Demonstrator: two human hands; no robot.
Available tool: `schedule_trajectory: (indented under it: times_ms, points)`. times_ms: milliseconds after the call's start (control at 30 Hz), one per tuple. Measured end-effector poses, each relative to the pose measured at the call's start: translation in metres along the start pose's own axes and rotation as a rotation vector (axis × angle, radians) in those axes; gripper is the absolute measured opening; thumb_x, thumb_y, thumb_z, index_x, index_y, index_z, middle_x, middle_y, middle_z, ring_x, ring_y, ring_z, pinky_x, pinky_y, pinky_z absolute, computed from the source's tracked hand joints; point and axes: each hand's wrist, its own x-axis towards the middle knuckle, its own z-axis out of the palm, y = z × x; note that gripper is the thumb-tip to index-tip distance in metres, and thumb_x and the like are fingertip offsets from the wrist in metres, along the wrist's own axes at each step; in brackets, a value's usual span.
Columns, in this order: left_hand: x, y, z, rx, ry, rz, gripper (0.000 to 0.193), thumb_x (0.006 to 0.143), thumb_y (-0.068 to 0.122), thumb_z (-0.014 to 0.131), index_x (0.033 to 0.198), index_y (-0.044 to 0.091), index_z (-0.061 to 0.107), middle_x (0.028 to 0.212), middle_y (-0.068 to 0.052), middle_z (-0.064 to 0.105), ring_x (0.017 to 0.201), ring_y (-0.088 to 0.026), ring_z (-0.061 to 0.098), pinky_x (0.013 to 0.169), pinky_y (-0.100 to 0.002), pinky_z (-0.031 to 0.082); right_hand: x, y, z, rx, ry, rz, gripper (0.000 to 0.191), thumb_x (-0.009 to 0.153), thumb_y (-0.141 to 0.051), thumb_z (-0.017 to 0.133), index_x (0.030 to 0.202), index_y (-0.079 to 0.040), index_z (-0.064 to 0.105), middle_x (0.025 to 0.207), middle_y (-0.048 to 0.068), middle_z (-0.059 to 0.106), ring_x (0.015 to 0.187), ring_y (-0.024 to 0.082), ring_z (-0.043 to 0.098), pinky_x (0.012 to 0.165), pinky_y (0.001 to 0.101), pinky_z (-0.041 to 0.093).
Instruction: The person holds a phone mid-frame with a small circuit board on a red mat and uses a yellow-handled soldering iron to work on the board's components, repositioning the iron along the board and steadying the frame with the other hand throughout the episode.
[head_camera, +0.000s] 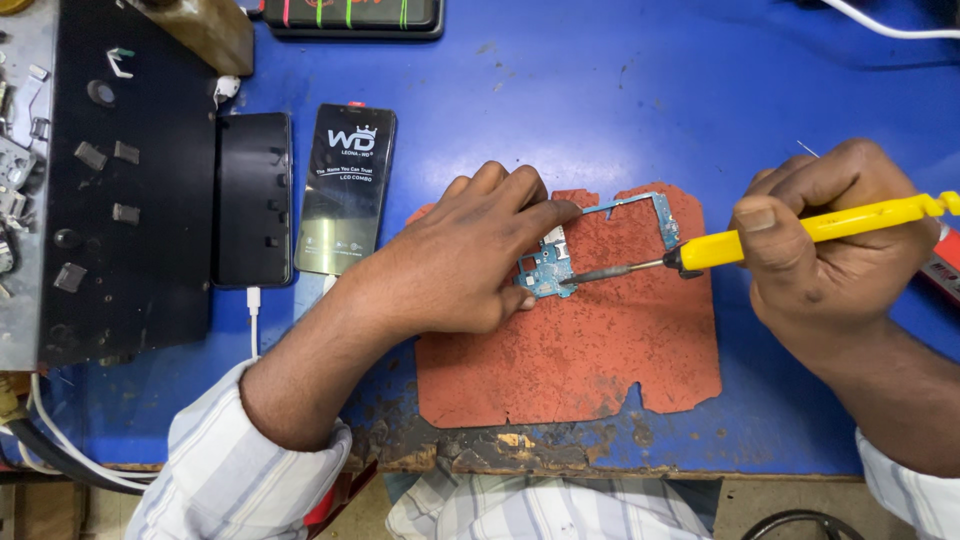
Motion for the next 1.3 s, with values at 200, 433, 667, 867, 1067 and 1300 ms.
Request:
schedule_trajectory:
  times_ms: [200,433,667,867,1067,1300]
  points:
    - [0.0003,0.0006,-0.0007,0.004,0.003,0.006,0.085,0.06,0.02,0.088,0.139,0.006,0.059,0.115,-0.011,0.056,0.105,-0.032,0.052,0.086,-0.045,0.045,0.0001,0.0013,0.0001,-0.008,0.002,-0.01,0.034,0.111,-0.018,0.071,0.091,-0.006,0.046,0.07,0.006,0.058,0.057,0.008,0.055,0.056,0.0231,0.049]
    - [-0.0001,0.0006,-0.0009,-0.001,0.001,0.001,0.085,0.061,0.02,0.088,0.139,0.006,0.058,0.114,-0.01,0.057,0.104,-0.031,0.053,0.087,-0.045,0.045,0.0,0.001,-0.0003,-0.015,0.001,-0.013,0.035,0.112,-0.019,0.071,0.092,-0.006,0.046,0.07,0.006,0.057,0.058,0.009,0.056,0.058,0.0234,0.05]
    - [0.0006,0.0006,-0.0006,-0.008,-0.008,-0.006,0.084,0.061,0.02,0.088,0.139,0.006,0.058,0.114,-0.01,0.056,0.104,-0.031,0.052,0.086,-0.045,0.045,0.0007,0.0001,-0.0009,-0.032,-0.012,-0.011,0.035,0.111,-0.019,0.071,0.092,-0.006,0.046,0.07,0.006,0.058,0.058,0.009,0.056,0.057,0.0233,0.05]
    - [-0.0003,0.001,-0.002,-0.008,-0.002,-0.002,0.085,0.061,0.02,0.088,0.139,0.006,0.058,0.115,-0.01,0.056,0.105,-0.032,0.052,0.087,-0.045,0.045,-0.0003,0.0009,0.0001,0.0,-0.004,0.008,0.034,0.111,-0.018,0.071,0.092,-0.005,0.047,0.07,0.006,0.058,0.058,0.009,0.056,0.058,0.0238,0.05]
    - [-0.0005,0.0007,-0.0017,-0.001,0.001,0.004,0.085,0.061,0.019,0.088,0.139,0.006,0.058,0.115,-0.011,0.056,0.105,-0.032,0.052,0.087,-0.045,0.045,0.0002,-0.0011,-0.0004,-0.028,-0.013,-0.002,0.034,0.111,-0.018,0.07,0.091,-0.006,0.046,0.071,0.006,0.059,0.059,0.009,0.056,0.059,0.0239,0.05]
    - [0.0001,0.0002,-0.0004,-0.003,0.003,0.0,0.085,0.06,0.018,0.087,0.139,0.006,0.058,0.115,-0.01,0.056,0.105,-0.032,0.052,0.087,-0.045,0.046,0.0003,-0.0012,0.0,-0.003,-0.007,0.015,0.034,0.111,-0.018,0.071,0.092,-0.005,0.046,0.071,0.006,0.059,0.058,0.008,0.055,0.058,0.0234,0.049]
